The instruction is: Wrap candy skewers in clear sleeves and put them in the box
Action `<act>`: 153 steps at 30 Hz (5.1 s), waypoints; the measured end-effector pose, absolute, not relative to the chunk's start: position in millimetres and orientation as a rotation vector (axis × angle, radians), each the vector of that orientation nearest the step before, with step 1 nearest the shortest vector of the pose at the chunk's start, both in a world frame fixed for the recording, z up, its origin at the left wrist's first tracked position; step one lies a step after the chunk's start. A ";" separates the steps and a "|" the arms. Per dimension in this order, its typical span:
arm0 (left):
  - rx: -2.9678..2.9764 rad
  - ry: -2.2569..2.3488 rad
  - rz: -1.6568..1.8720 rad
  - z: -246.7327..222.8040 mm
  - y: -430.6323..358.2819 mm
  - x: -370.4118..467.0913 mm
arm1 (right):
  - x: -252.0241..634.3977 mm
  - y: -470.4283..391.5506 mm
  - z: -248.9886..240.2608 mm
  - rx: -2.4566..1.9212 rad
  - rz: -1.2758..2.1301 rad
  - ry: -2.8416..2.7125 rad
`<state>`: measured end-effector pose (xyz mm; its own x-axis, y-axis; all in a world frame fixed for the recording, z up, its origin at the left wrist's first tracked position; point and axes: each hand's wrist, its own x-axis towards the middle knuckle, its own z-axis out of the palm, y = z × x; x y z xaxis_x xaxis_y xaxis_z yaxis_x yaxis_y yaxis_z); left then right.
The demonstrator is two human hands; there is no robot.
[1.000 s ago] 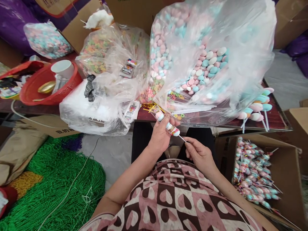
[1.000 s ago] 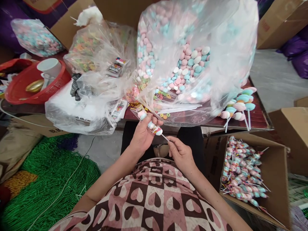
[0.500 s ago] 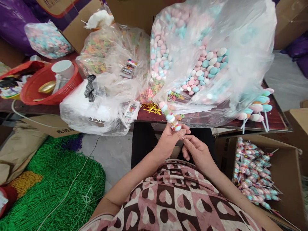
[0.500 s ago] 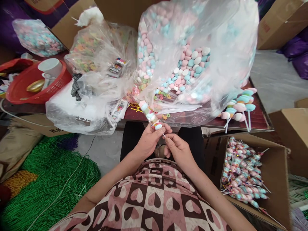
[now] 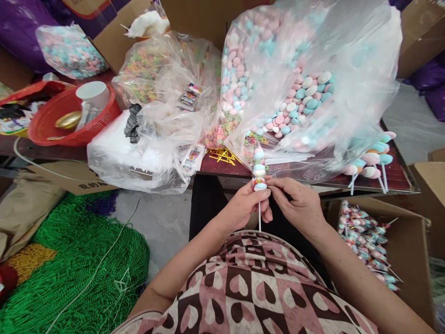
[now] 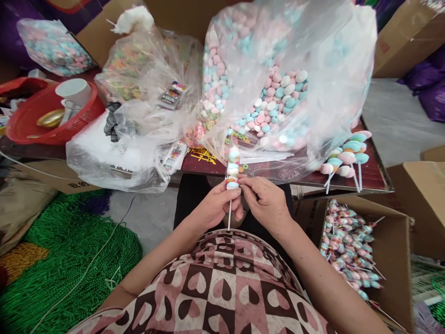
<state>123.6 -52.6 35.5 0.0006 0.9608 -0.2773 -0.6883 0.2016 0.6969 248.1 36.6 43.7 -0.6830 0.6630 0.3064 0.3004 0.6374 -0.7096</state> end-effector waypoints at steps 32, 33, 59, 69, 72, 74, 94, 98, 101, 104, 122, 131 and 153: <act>0.201 0.962 1.436 34.7 -48.2 132.3 | 246.5 29.3 17.0 -0.576 0.197 -2.289; 0.202 0.983 1.447 33.9 -47.4 134.3 | 246.6 28.8 17.2 -0.555 0.175 -2.295; 0.298 1.197 1.529 17.2 -43.2 139.9 | 249.5 27.0 8.4 -0.533 0.197 -2.298; 0.299 1.003 1.478 24.6 -47.2 134.3 | 254.1 32.2 5.2 -0.673 0.362 -2.308; 0.335 1.105 1.517 19.1 -46.2 137.7 | 254.0 31.4 7.2 -0.594 0.274 -2.316; 0.331 1.136 1.530 15.9 -45.5 140.4 | 254.0 30.0 8.1 -0.540 0.211 -2.310; 0.329 1.180 1.485 -4.3 -39.1 134.7 | 243.9 18.8 -9.8 -0.619 0.351 -2.321; 0.473 1.074 1.553 -6.0 -41.0 133.8 | 246.8 21.9 -0.5 -0.670 0.562 -2.293; 0.490 1.149 1.596 -0.5 -46.8 133.8 | 252.5 16.8 8.7 -0.779 0.850 -2.204; 0.566 1.303 1.593 10.0 -51.6 131.1 | 256.9 5.0 17.5 -0.905 1.275 -2.055; 0.884 1.686 1.585 19.6 -59.1 122.6 | 251.4 -23.2 15.0 -1.055 1.833 -1.640; 1.534 2.152 1.440 15.2 -59.1 111.3 | 251.0 -23.0 15.9 -1.038 1.663 -1.707; 0.828 1.452 1.617 22.8 -61.9 120.3 | 247.4 -9.3 23.1 -0.920 1.742 -1.585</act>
<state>120.3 -61.9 22.8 -0.4720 0.8808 -0.0376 -0.1320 -0.0284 0.9908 247.4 -9.3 23.1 -0.5770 0.8112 -0.0947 0.0179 -0.1034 -0.9945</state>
